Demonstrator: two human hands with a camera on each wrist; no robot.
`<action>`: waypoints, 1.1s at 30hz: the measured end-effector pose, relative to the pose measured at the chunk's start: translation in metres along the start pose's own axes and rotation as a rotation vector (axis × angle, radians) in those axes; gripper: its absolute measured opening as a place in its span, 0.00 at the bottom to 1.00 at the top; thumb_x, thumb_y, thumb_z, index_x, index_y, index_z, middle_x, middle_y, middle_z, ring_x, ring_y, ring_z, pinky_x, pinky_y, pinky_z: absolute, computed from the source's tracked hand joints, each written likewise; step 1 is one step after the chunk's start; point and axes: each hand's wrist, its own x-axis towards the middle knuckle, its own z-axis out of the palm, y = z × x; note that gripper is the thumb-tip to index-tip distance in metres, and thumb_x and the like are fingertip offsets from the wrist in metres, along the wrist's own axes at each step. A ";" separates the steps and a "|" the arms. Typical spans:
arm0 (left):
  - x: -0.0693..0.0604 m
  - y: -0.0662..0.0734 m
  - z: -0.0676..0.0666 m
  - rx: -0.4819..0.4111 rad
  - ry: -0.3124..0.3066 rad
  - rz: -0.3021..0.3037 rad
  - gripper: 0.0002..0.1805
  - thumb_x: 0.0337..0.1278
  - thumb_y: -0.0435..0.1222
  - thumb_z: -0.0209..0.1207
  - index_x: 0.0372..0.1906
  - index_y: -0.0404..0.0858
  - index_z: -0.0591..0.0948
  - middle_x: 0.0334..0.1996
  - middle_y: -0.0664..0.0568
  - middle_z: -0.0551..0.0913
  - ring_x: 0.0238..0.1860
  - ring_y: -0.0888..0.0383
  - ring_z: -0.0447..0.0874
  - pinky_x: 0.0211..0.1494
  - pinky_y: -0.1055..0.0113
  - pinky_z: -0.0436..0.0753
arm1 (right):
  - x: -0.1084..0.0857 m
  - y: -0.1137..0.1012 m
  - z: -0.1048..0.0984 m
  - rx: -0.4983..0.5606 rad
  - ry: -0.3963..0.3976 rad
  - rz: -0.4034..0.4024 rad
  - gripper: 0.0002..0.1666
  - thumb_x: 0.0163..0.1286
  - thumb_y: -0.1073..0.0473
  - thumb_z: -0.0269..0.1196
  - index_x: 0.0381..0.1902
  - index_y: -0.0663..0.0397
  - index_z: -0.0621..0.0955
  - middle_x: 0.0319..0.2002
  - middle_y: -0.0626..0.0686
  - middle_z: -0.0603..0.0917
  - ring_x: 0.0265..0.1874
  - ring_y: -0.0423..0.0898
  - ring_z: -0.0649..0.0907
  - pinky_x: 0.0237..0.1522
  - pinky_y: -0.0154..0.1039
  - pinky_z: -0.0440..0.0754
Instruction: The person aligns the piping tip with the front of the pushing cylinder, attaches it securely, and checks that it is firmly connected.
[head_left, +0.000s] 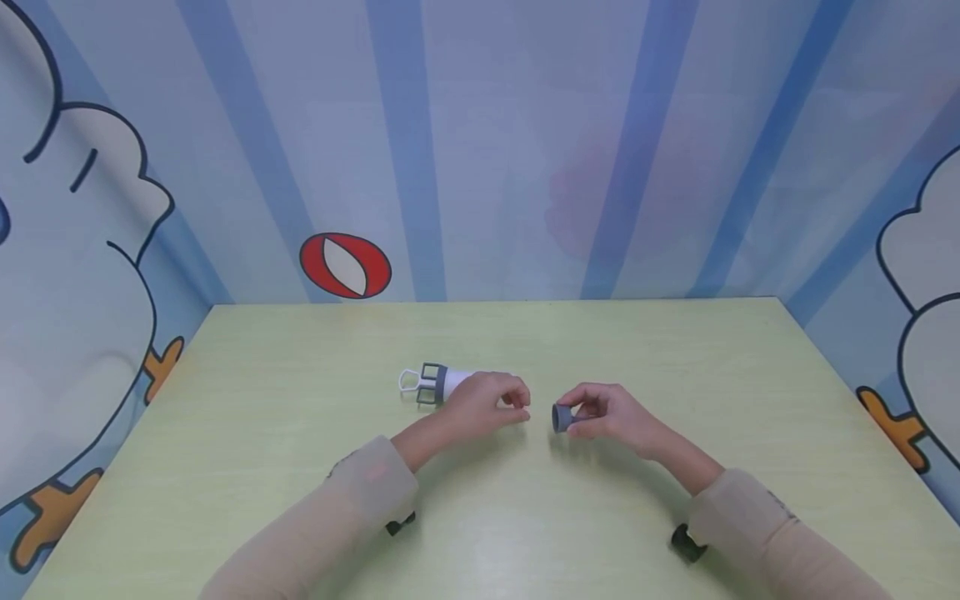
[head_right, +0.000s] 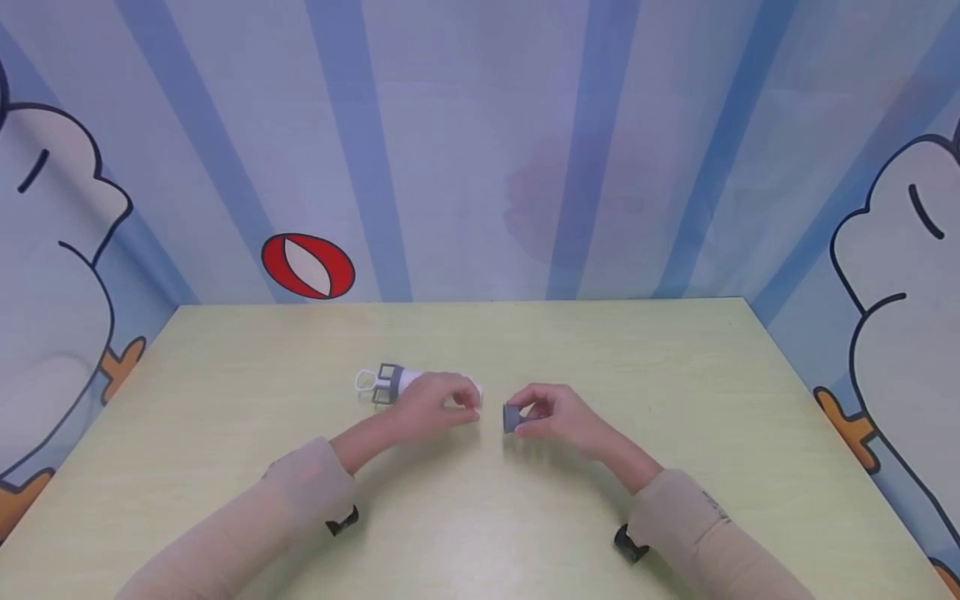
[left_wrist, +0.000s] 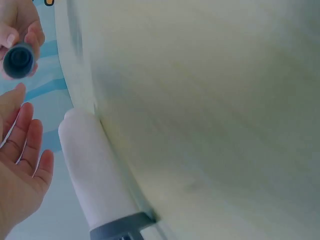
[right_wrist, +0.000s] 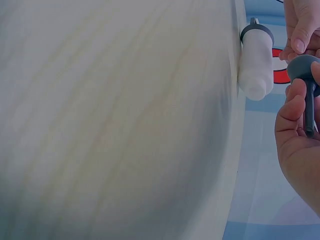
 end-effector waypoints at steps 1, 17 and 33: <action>0.001 -0.001 -0.002 0.019 -0.013 0.000 0.08 0.50 0.41 0.60 0.35 0.43 0.80 0.32 0.60 0.80 0.37 0.64 0.77 0.43 0.72 0.74 | 0.000 0.000 -0.001 -0.001 0.000 0.005 0.21 0.54 0.64 0.63 0.45 0.69 0.73 0.26 0.50 0.79 0.24 0.39 0.77 0.28 0.35 0.76; 0.023 -0.023 -0.030 0.319 -0.211 -0.056 0.30 0.46 0.47 0.61 0.58 0.49 0.70 0.58 0.53 0.71 0.59 0.53 0.67 0.58 0.56 0.66 | -0.004 0.003 -0.006 0.003 -0.005 0.000 0.22 0.54 0.67 0.62 0.45 0.73 0.72 0.28 0.53 0.80 0.25 0.39 0.79 0.28 0.33 0.76; 0.018 -0.034 -0.026 0.313 -0.235 -0.095 0.29 0.42 0.44 0.65 0.55 0.47 0.73 0.51 0.53 0.77 0.49 0.54 0.74 0.51 0.58 0.72 | -0.007 0.008 -0.009 -0.002 -0.003 -0.017 0.21 0.54 0.65 0.63 0.45 0.71 0.73 0.28 0.50 0.80 0.26 0.39 0.79 0.29 0.35 0.76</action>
